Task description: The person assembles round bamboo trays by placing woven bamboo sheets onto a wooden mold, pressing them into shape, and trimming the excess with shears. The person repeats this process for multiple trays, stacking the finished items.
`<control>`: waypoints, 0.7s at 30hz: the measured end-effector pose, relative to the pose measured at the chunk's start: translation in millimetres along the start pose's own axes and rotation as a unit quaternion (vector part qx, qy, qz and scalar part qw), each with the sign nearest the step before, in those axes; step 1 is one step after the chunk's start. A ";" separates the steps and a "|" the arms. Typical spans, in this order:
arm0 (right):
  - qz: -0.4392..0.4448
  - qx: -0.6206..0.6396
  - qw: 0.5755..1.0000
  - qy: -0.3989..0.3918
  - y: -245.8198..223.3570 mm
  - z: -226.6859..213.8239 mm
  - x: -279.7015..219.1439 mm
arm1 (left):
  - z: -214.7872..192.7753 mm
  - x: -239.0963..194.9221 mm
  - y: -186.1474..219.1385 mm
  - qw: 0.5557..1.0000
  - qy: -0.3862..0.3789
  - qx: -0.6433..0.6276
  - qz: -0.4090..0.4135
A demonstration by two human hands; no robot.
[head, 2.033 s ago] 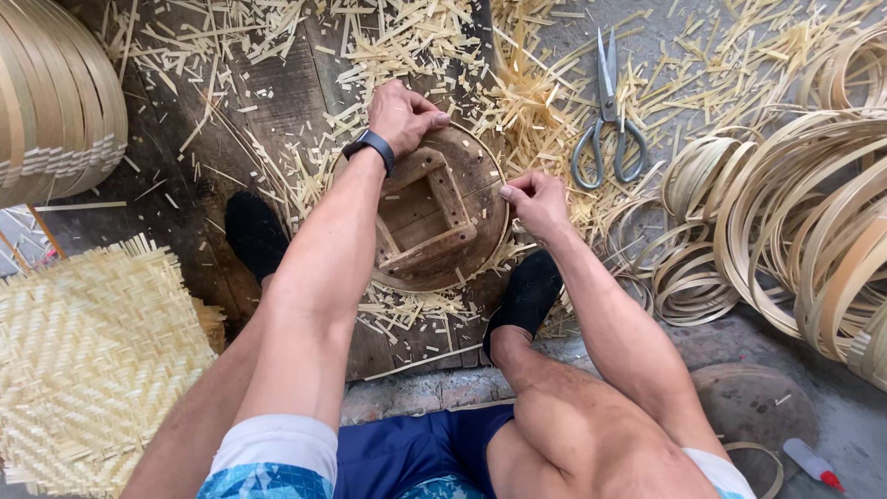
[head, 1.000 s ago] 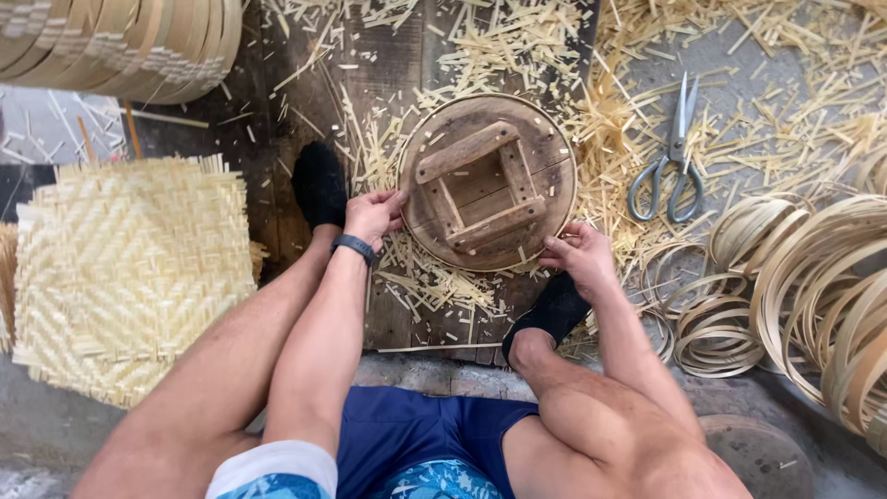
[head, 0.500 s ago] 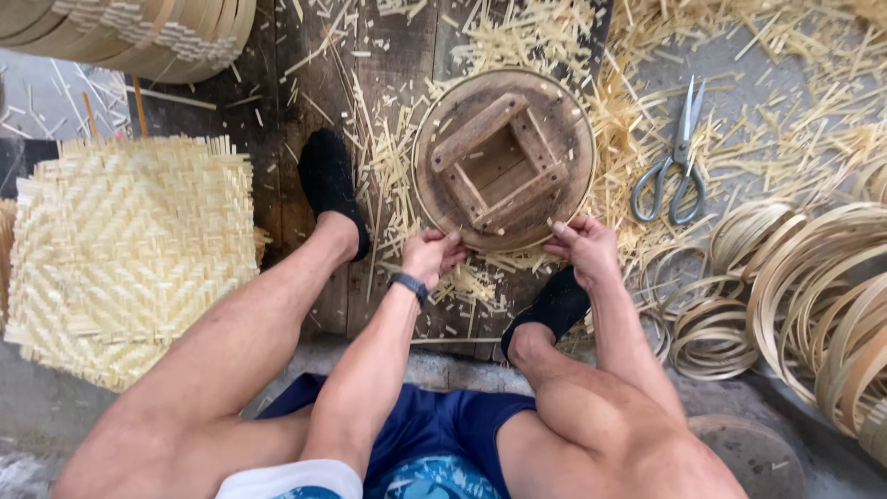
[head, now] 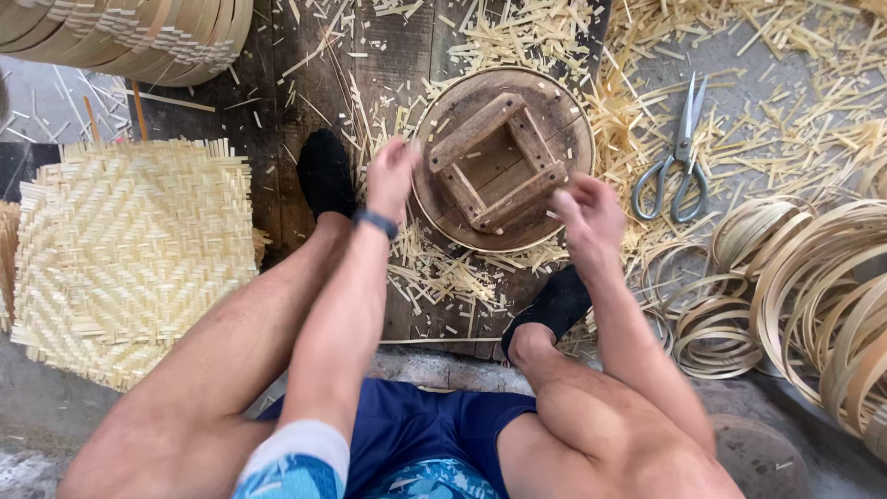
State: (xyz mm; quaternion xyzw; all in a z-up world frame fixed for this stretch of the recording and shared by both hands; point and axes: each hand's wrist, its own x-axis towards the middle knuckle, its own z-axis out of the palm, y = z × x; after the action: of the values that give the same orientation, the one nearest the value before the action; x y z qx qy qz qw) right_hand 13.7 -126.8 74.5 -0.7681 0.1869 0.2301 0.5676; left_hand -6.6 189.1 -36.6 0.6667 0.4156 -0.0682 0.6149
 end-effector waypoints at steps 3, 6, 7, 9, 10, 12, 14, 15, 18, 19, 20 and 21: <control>0.069 0.160 0.976 -0.129 -41.5 33.5 22.1 | 8.5 20.3 29.9 0.994 -0.094 -0.040 -0.050; 0.077 0.327 0.928 -0.163 -66.6 59.3 33.9 | 6.9 -17.9 54.4 0.998 -0.059 -0.008 0.015; 0.086 0.383 0.907 -0.153 -72.4 63.5 34.7 | 8.0 -37.9 63.2 0.995 -0.049 0.028 0.082; 0.099 0.453 0.875 -0.136 -81.9 61.7 29.6 | 13.3 -81.1 80.3 0.972 -0.023 0.097 0.214; 0.104 0.469 0.868 -0.129 -84.8 55.5 22.4 | 12.5 -97.6 90.3 0.966 -0.024 0.076 0.245; 0.088 0.495 0.857 -0.114 -90.1 43.9 9.4 | 15.6 -119.4 110.5 0.949 -0.032 0.033 0.312; 0.059 0.510 0.852 -0.104 -89.8 34.8 -5.7 | 21.8 -138.8 119.5 0.941 -0.063 -0.049 0.329; 0.055 0.533 0.839 -0.097 -90.3 33.6 -9.0 | 24.2 -145.2 122.2 0.934 -0.080 -0.089 0.337; 0.052 0.579 0.810 -0.079 -89.7 30.1 -13.7 | 33.0 -160.1 123.1 0.926 -0.114 -0.182 0.310; 0.062 0.578 0.810 -0.075 -87.2 27.8 -15.5 | 35.6 -164.4 120.9 0.926 -0.118 -0.180 0.310; 0.071 0.577 0.810 -0.070 -84.2 25.1 -17.0 | 37.9 -167.3 118.7 0.926 -0.122 -0.179 0.309; 0.076 0.576 0.811 -0.072 -81.1 22.1 -18.3 | 39.5 -170.0 117.0 0.926 -0.126 -0.177 0.309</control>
State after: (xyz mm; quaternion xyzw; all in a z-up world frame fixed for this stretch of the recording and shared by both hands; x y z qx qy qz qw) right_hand 39.9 -82.0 143.0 -0.2650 0.3015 0.1778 0.8985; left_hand -25.0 86.4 145.8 0.6281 0.1136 0.1163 0.7610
